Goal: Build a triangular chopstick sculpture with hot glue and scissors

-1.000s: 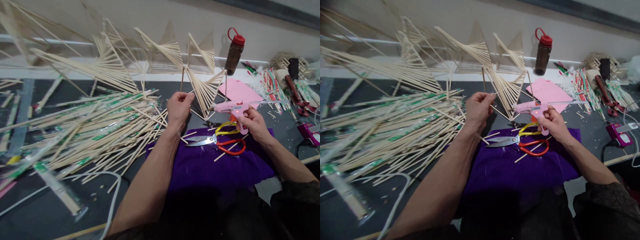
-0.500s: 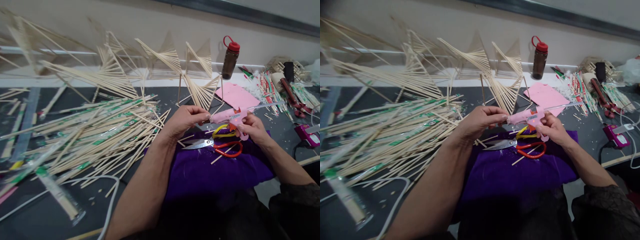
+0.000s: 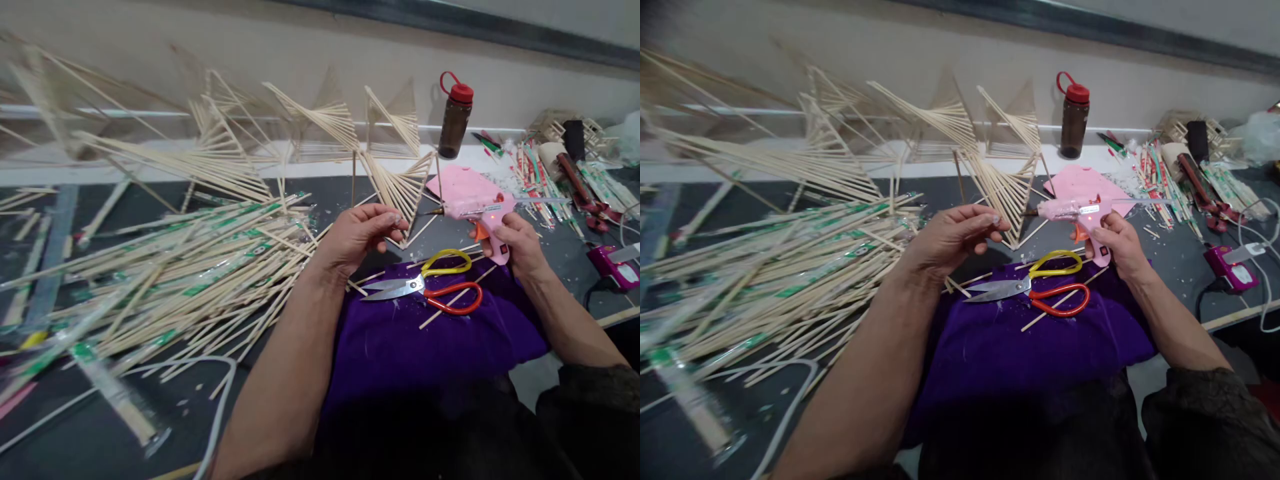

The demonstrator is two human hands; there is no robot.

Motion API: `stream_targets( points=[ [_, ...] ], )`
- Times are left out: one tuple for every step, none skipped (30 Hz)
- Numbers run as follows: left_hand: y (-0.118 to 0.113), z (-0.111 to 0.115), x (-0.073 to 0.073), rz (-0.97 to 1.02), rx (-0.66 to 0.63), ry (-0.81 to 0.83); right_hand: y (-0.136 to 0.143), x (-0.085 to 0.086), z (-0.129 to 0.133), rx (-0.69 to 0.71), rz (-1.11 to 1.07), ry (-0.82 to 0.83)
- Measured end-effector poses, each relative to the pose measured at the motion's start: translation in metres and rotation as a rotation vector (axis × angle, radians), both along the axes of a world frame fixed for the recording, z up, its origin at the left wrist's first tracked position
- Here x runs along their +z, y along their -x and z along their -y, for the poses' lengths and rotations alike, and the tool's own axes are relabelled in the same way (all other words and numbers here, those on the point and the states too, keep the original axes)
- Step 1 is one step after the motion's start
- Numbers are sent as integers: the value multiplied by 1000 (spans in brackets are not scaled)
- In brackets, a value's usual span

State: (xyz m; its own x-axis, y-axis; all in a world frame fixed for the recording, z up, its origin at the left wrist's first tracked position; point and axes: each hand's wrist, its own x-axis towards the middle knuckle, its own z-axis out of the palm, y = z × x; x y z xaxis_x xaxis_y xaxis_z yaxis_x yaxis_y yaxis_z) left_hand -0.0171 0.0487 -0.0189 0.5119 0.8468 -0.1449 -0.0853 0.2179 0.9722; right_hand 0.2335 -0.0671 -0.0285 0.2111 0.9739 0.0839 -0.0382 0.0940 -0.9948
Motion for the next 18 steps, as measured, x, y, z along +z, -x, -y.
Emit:
stream_targets(
  points=[
    [0, 1, 1, -3, -24, -8, -2, -1, -1, -10, -13, -15],
    [0, 3, 2, -9, -46, -16, -4, -1, -2, -17, -21, -24],
    [0, 4, 3, -17, -63, -23, -5, -2, -3, -22, -23, -26],
    [0, 6, 3, -23, -74, -32, -6, -3, -3, -25, -22, -23],
    [-1, 7, 4, -25, -82, -41, -6, -4, -4, -26, -20, -18],
    [-2, 8, 4, -21, -89, -51, -6, -4, -4, -25, -19, -12],
    [-3, 9, 5, -14, -98, -61, -5, -5, -5, -22, -18, -6],
    [-5, 10, 5, -5, -106, -66, -5, -5, -5, -17, -17, 1],
    [-6, 12, 5, 0, -117, -65, -4, -5, -6, -13, -16, 7],
    [-6, 13, 6, 1, -131, -58, -3, -5, -6, -11, -15, 12],
    [-6, 16, 7, -8, -157, -47, -2, -5, -6, -9, -14, 18],
    [-6, 20, 9, -32, -201, -35, -1, -5, -6, -6, -14, 26],
    [-4, 24, 11, -72, -267, -25, 0, -5, -6, -1, -14, 35],
    [-1, 30, 13, -123, -355, -14, 0, -5, -7, 7, -16, 43],
    [3, 36, 16, -186, -465, -4, 1, -5, -7, 17, -18, 49],
    [8, 43, 18, -251, -587, 9, 2, -6, -6, 27, -20, 54],
    [14, 50, 20, -305, -703, 32, 2, -6, -6, 33, -22, 55],
    [21, 57, 21, -347, -807, 49, 3, -6, -6, 34, -24, 55]
  ],
)
